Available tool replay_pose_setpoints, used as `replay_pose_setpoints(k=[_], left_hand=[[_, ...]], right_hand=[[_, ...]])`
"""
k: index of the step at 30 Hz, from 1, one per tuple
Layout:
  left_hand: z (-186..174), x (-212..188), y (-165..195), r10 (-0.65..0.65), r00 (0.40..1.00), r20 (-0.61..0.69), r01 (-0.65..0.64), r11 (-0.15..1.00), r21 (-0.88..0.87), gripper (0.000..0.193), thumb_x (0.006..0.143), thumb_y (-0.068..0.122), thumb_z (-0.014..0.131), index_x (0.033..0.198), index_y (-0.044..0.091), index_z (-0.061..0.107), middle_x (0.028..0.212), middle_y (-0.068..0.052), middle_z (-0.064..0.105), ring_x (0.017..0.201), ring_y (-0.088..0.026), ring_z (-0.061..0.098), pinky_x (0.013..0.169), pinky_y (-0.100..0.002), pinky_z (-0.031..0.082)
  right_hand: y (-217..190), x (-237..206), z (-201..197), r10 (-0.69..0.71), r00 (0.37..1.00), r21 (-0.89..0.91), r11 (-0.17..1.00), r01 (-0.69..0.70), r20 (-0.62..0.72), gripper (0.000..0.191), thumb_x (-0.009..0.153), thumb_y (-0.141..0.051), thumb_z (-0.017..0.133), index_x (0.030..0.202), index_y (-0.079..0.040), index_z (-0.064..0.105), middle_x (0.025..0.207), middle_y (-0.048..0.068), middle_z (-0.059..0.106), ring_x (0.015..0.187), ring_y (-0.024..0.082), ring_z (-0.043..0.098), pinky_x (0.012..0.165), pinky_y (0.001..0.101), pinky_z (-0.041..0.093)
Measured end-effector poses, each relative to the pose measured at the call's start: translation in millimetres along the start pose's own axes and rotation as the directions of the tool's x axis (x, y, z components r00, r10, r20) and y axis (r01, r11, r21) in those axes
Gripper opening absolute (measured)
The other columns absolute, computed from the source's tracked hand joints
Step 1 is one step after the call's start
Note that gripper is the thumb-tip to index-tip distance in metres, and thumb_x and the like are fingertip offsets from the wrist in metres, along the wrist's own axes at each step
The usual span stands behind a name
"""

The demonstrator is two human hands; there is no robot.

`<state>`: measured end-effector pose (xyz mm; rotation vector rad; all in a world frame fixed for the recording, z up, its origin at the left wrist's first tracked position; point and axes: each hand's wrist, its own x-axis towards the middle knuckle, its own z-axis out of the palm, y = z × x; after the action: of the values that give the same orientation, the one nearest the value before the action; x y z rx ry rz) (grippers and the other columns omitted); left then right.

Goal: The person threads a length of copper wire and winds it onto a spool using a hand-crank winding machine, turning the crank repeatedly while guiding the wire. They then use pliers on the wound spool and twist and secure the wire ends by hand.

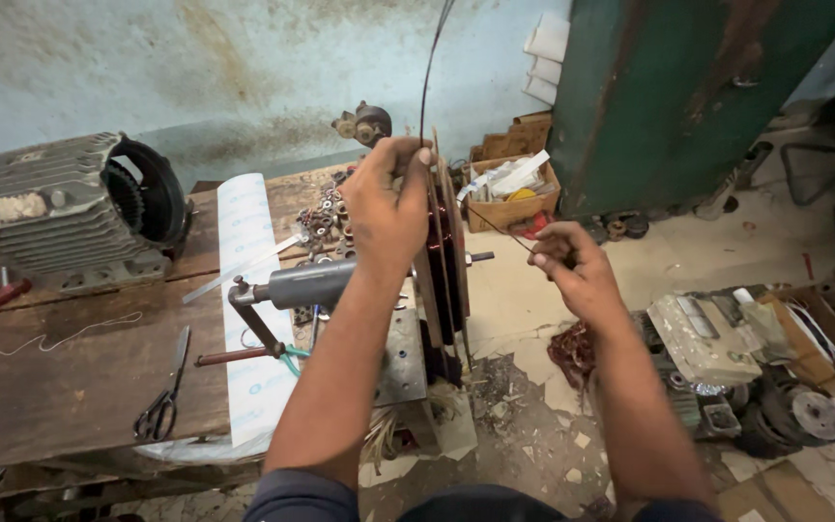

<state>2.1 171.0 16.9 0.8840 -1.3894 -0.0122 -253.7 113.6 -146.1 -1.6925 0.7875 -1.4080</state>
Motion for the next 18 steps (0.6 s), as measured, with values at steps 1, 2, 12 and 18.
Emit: replay_pose_setpoints(k=[1,2,12,18], left_hand=[[0.2,0.3,-0.2,-0.018,1.0,0.003,0.018,1.0,-0.022,0.007,0.099,0.005,0.066,0.101,-0.001,0.069,0.088,-0.01,0.076,0.081,-0.015,0.074,0.078,-0.028,0.058],[0.4,0.7,-0.2,-0.035,0.999,0.008,0.035,0.998,-0.044,0.007,0.099,0.005,0.065,0.102,-0.001,0.069,0.089,-0.01,0.076,0.082,-0.015,0.075,0.078,-0.028,0.058],[-0.9,-0.1,-0.6,-0.053,0.998,0.034,0.055,0.998,-0.037,0.008,0.099,0.005,0.065,0.102,-0.001,0.069,0.088,-0.01,0.076,0.079,-0.016,0.074,0.077,-0.029,0.058],[-0.8,0.6,-1.0,-0.011,1.0,0.008,0.011,0.999,-0.051,0.009,0.1,0.007,0.065,0.103,-0.001,0.068,0.089,-0.011,0.075,0.08,-0.018,0.073,0.077,-0.03,0.058]], right_hand=[[2.6,0.8,-7.4,0.021,1.0,-0.056,0.998,-0.021,0.003,0.028,0.092,-0.001,0.068,0.119,-0.004,0.061,0.096,0.002,0.07,0.089,0.01,0.065,0.08,0.0267,0.053],[5.9,1.6,-15.8,0.034,0.999,-0.073,0.997,-0.033,0.023,0.027,0.092,-0.001,0.068,0.118,-0.004,0.062,0.095,0.003,0.071,0.089,0.01,0.066,0.079,0.0266,0.053],[46.6,-11.4,-113.6,0.497,0.863,-0.634,0.64,-0.435,-0.09,0.029,0.087,-0.004,0.065,0.114,-0.011,0.075,0.092,0.01,0.078,0.076,0.02,0.069,0.067,0.0357,0.054],[-31.0,13.6,-57.8,-0.046,0.955,-0.752,0.628,-0.201,-0.294,0.033,0.099,-0.027,0.075,0.126,-0.009,0.07,0.115,0.018,0.074,0.102,0.032,0.069,0.086,0.0408,0.052]])
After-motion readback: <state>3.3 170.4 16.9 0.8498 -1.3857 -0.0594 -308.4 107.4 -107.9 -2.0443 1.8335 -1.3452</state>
